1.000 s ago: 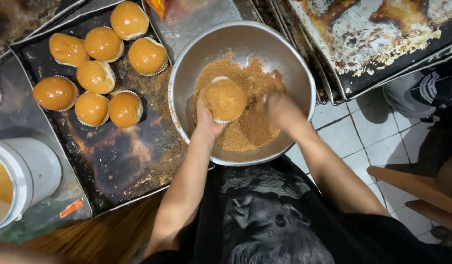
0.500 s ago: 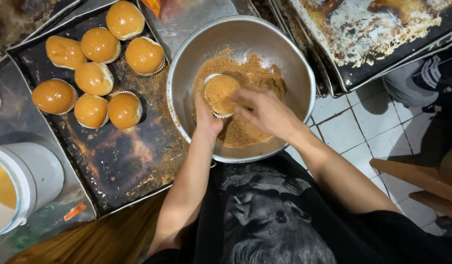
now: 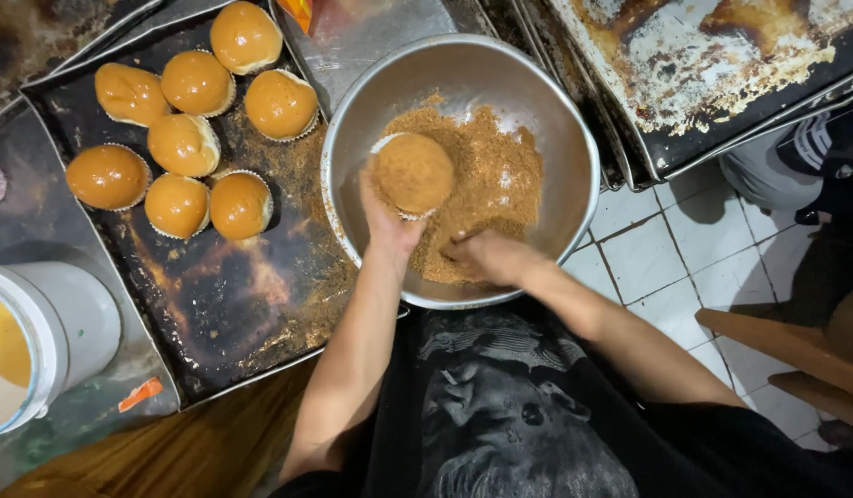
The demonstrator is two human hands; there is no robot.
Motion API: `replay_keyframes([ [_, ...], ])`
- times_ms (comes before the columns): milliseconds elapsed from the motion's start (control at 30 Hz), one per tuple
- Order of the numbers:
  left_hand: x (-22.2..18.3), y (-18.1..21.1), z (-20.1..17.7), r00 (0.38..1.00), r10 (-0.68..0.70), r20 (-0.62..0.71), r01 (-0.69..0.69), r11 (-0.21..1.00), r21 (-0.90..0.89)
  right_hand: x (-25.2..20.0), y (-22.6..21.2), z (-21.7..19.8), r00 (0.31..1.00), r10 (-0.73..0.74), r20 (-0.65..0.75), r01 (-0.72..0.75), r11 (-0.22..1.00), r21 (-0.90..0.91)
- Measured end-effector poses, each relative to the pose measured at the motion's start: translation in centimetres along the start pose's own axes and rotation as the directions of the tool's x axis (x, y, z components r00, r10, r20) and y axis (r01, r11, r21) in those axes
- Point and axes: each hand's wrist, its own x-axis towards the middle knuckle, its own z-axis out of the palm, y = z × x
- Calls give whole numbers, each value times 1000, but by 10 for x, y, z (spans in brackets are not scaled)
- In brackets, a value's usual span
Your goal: The person is picking up buns, dipping them into a bowl of topping, and placing them onto a baking tray.
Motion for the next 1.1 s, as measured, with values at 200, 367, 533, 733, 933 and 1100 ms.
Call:
replay_keyframes([
  [200, -13, -9, 18, 997, -68, -38, 71, 994, 84, -47, -13, -64, 939, 20, -345, -9, 999, 33],
  [367, -20, -21, 29, 996, -74, 57, 51, 941, 333, -34, -27, -87, 729, -207, -653, 274, 962, 1],
  [533, -15, -5, 21, 996, 44, 74, -78, 828, 555, -13, 19, -76, 628, -88, -774, 157, 988, 15],
  [733, -22, 6, 29, 919, 347, -187, -20, 516, 857, -15, -9, -43, 958, 126, -256, -175, 968, -180],
  [933, 15, 16, -3, 925, 352, -142, -97, 580, 809, 19, 63, 46, 999, 39, -6, -39, 978, -206],
  [1100, -6, 17, 20, 983, -7, -183, 98, 865, 492, -25, 37, -18, 977, 87, -196, -137, 957, -257],
])
